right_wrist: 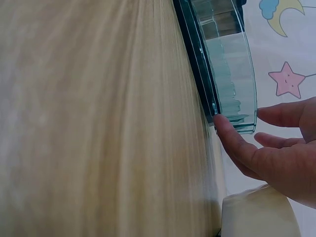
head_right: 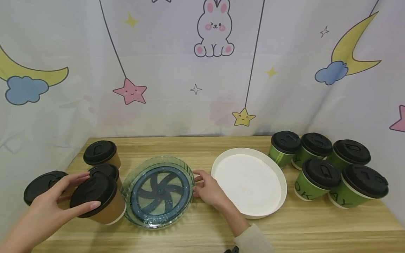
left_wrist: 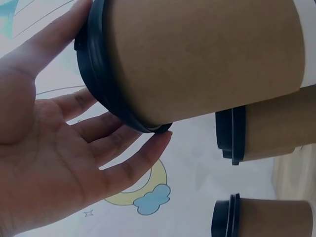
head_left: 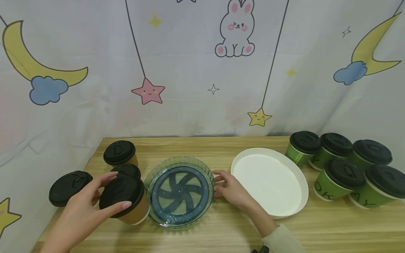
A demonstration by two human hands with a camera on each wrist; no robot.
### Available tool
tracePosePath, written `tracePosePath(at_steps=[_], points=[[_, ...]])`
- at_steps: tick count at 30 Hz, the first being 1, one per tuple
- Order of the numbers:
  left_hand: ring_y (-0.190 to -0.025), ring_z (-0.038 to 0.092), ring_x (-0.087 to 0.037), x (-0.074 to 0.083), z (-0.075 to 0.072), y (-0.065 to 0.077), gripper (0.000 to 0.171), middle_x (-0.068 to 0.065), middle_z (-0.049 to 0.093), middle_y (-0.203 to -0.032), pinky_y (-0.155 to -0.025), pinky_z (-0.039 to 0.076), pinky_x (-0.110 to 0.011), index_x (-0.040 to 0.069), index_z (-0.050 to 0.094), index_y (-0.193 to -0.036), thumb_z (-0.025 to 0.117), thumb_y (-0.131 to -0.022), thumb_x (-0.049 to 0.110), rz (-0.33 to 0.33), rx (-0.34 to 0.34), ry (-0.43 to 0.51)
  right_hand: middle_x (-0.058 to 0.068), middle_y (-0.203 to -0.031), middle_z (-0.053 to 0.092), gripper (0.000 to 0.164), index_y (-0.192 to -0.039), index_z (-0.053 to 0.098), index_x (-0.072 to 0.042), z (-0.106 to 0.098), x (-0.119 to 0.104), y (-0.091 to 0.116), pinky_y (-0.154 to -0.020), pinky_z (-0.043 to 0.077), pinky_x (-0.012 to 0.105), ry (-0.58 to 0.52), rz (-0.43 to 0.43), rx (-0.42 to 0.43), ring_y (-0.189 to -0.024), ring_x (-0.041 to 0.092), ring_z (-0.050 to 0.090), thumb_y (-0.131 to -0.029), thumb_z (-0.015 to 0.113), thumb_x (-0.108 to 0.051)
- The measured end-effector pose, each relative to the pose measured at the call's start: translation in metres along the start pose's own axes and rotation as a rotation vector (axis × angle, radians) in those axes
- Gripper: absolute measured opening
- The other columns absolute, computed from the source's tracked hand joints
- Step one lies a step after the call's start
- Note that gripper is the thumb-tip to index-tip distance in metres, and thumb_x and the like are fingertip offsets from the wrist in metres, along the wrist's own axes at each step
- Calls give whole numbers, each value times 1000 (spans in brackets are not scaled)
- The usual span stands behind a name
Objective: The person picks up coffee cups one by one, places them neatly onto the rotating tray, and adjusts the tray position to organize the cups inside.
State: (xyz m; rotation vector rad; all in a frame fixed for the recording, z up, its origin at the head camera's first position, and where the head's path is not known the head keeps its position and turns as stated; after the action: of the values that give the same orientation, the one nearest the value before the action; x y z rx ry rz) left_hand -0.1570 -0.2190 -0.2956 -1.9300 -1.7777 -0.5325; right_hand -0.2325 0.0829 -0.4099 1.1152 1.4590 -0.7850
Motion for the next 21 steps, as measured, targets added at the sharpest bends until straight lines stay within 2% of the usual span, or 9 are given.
tracePosePath(at_steps=[6, 14, 21], points=[[-111, 45, -39, 13, 5, -8, 85, -22, 48, -126, -81, 43, -53, 7, 39, -135, 74, -70, 47, 58, 10, 15, 26, -116, 47, 49, -134, 36, 6, 1, -1, 1, -74, 52, 36, -1, -3, -6, -98, 33, 56, -86, 46, 10], [-108, 50, -35, 31, 10, -16, 78, -20, 51, -125, -80, 46, -49, 6, 42, -132, 76, -71, 41, 120, 24, 49, 25, -116, 47, 49, -134, 36, 6, 1, 0, 1, -74, 52, 36, -4, -1, 0, -99, 33, 56, -86, 46, 10], [-114, 45, -36, 41, 13, -22, 81, -18, 49, -126, -87, 39, -54, 5, 43, -131, 75, -70, 47, 129, 27, 48, 25, -116, 47, 49, -134, 36, 6, 0, 1, 0, -74, 52, 36, -10, 0, 1, -99, 33, 56, -87, 46, 10]])
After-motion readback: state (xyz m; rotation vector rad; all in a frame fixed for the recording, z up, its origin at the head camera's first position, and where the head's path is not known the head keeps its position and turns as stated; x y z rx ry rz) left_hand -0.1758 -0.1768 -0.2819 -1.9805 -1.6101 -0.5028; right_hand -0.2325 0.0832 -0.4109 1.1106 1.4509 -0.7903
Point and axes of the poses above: each hand's wrist, its own y-axis away from the middle knuckle, its own z-axis out of the palm, x = y × z, the point moved 9 cm from there along -y, towards the middle knuckle
